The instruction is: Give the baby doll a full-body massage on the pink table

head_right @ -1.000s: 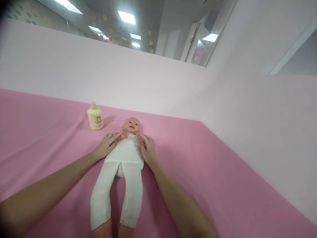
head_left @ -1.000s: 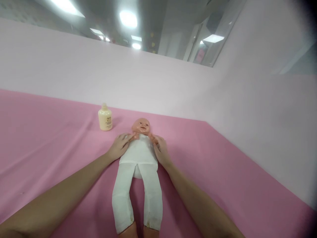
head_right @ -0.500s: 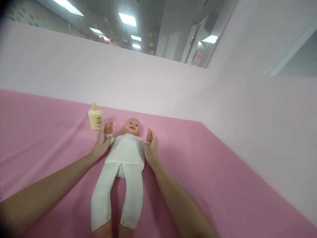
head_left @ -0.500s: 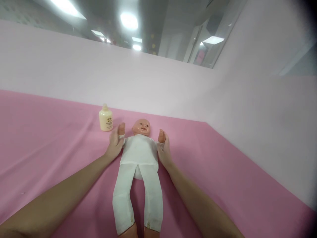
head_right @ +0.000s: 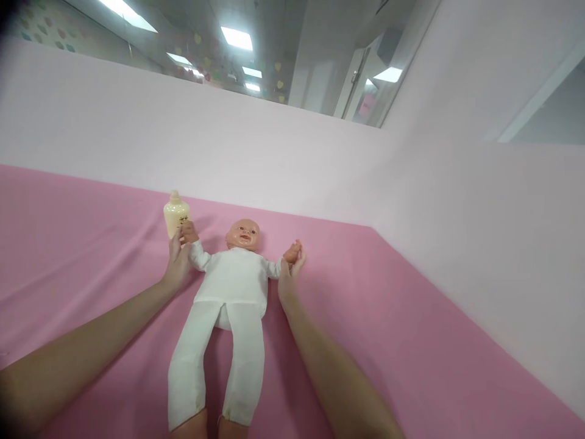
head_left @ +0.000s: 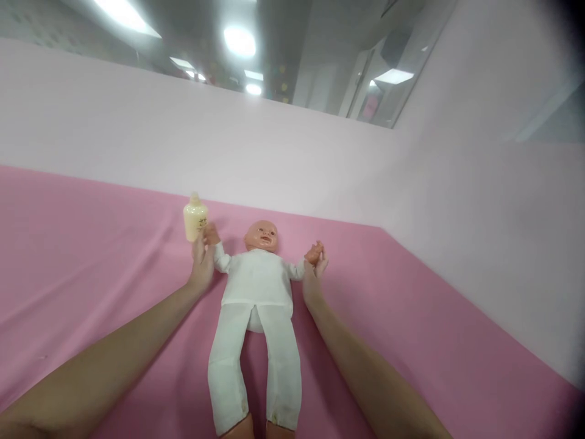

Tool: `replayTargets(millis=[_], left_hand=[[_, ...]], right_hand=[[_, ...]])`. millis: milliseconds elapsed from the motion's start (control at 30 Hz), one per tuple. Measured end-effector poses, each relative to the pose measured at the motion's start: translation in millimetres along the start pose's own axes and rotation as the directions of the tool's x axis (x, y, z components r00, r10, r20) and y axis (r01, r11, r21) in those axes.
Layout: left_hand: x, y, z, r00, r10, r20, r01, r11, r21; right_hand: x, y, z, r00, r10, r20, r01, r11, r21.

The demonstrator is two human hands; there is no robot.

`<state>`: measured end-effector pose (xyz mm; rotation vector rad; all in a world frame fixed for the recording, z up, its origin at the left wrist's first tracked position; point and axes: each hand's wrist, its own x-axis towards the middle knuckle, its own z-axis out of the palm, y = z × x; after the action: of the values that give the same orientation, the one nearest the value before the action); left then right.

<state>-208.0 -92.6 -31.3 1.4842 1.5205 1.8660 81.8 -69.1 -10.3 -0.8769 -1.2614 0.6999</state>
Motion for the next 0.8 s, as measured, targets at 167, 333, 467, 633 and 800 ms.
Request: replayTargets(millis=[167,333,467,633,800], left_hand=[[-16,24,8.5,0.84,0.306,0.449,-0.442,0.866,0.235],[-20,37,16.3,0.714,0.348,0.608,-0.575,0.787,0.224],[-21,39,15.4,0.717,0.327,0.616,-0.567,0.788,0.241],[-23,63,21.4,0.754,0.267,0.6,-0.493,0.834,0.249],[-42,139,6.1,0.663,0.362,0.655,-0.508,0.861,0.039]], right_hand=[[-16,-22,9,0.873,-0.233,0.429,0.366,0.894,-0.259],[-20,-36,17,0.681,-0.235,0.694,0.635,0.661,-0.399],[-18,-44,21,0.565,-0.207,0.799,0.733,0.57,-0.371],[-17,-46,23,0.54,-0.146,0.829,0.738,0.557,-0.382],[-17,-42,22,0.561,-0.169,0.811,0.716,0.59,-0.372]])
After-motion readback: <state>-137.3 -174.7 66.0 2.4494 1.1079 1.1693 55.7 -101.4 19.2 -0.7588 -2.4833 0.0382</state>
